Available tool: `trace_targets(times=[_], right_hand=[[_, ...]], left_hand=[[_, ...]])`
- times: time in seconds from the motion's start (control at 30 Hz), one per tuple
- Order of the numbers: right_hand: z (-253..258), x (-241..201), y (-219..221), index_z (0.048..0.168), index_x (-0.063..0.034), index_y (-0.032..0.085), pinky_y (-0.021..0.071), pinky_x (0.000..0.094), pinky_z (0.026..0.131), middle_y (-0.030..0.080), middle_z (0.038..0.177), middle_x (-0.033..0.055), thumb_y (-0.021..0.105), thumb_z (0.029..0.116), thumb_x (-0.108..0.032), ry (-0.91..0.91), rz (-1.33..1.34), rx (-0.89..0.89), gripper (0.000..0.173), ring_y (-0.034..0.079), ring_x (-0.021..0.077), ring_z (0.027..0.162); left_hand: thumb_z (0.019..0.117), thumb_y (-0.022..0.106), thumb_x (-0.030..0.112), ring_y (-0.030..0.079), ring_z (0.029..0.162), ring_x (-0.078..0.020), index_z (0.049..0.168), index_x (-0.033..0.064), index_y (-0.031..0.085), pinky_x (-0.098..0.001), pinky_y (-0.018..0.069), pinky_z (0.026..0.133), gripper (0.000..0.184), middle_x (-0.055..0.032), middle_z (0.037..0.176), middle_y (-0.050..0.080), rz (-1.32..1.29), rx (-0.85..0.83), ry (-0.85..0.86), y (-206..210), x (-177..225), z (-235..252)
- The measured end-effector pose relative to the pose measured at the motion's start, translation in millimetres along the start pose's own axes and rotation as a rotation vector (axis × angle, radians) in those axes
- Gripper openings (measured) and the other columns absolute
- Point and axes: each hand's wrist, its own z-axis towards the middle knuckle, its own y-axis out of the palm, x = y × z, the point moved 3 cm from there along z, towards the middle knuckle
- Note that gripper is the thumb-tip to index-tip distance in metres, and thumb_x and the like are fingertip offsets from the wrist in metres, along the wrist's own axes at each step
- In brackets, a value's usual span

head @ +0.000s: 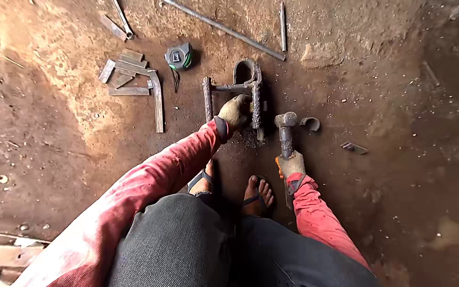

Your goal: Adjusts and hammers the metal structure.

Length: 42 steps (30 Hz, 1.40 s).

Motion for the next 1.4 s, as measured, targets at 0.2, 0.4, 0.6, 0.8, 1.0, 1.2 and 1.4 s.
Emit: trace_targets(times=[0.2, 0.4, 0.6, 0.8, 1.0, 1.2, 1.4], right_hand=[[0, -4, -12, 0.119, 0.0068, 0.065, 0.0533, 0.0591, 0.093, 0.07, 0.108, 0.0274, 0.069, 0.0935, -0.016, -0.076, -0.186, 0.064, 0.034, 0.069, 0.0403, 0.101], [-12, -23, -19, 0.132, 0.0019, 0.062, 0.0476, 0.0451, 0.107, 0.067, 0.129, 0.0198, 0.064, 0.0978, -0.021, -0.036, -0.268, -0.021, 0.041, 0.063, 0.0285, 0.122], [-2, -11, -14, 0.129, 0.002, 0.063, 0.0493, 0.046, 0.105, 0.068, 0.125, 0.0189, 0.066, 0.0942, -0.021, -0.074, -0.246, 0.042, 0.042, 0.065, 0.0285, 0.118], [1, -11, -11, 0.129, 0.0002, 0.064, 0.049, 0.0463, 0.105, 0.069, 0.125, 0.0181, 0.066, 0.0929, -0.02, -0.084, -0.249, 0.044, 0.041, 0.065, 0.0279, 0.118], [-10, -19, -28, 0.136, -0.0003, 0.06, 0.0482, 0.0465, 0.108, 0.066, 0.132, 0.0184, 0.065, 0.0963, -0.019, -0.038, -0.26, -0.049, 0.044, 0.064, 0.0289, 0.123], [-26, -33, -39, 0.137, -0.0004, 0.06, 0.0465, 0.0467, 0.109, 0.065, 0.134, 0.0184, 0.063, 0.0985, -0.017, -0.015, -0.242, -0.094, 0.042, 0.063, 0.029, 0.125], [15, 7, -7, 0.124, 0.0022, 0.065, 0.0529, 0.0563, 0.098, 0.071, 0.115, 0.0231, 0.072, 0.0908, -0.022, -0.109, -0.245, 0.07, 0.042, 0.069, 0.0354, 0.109]], left_hand=[[0.0855, 0.077, 0.032, 0.067, 0.114, -0.0296, 0.127, 0.0146, 0.069, -0.0564, 0.0549, 0.095, 0.045, -0.013, 0.126, 0.067, 0.086, -0.044, -0.042, 0, -5, 2], [0.0858, 0.076, 0.034, 0.069, 0.111, -0.0276, 0.13, 0.0158, 0.064, -0.0581, 0.0548, 0.095, 0.05, -0.0096, 0.121, 0.071, 0.059, -0.051, -0.066, 1, -4, -1], [0.0866, 0.075, 0.037, 0.068, 0.112, -0.0287, 0.127, 0.0138, 0.067, -0.0588, 0.0543, 0.094, 0.048, -0.0109, 0.123, 0.069, 0.096, -0.066, -0.082, -1, -3, 0], [0.0867, 0.075, 0.037, 0.068, 0.112, -0.0284, 0.127, 0.0154, 0.068, -0.058, 0.0545, 0.094, 0.046, -0.0107, 0.123, 0.07, 0.103, -0.056, -0.066, -1, -4, -1], [0.0874, 0.074, 0.036, 0.068, 0.112, -0.0284, 0.127, 0.0147, 0.067, -0.0587, 0.0545, 0.094, 0.046, -0.0103, 0.121, 0.07, 0.087, -0.067, -0.082, 0, -4, -1], [0.0871, 0.075, 0.033, 0.067, 0.113, -0.0293, 0.127, 0.0145, 0.067, -0.0577, 0.0549, 0.094, 0.045, -0.0117, 0.124, 0.069, 0.094, -0.048, -0.044, 1, -5, 1], [0.0869, 0.074, 0.033, 0.068, 0.113, -0.0277, 0.126, 0.0148, 0.068, -0.0573, 0.0551, 0.094, 0.044, -0.0103, 0.122, 0.07, 0.096, -0.039, -0.043, 2, -7, 0]])
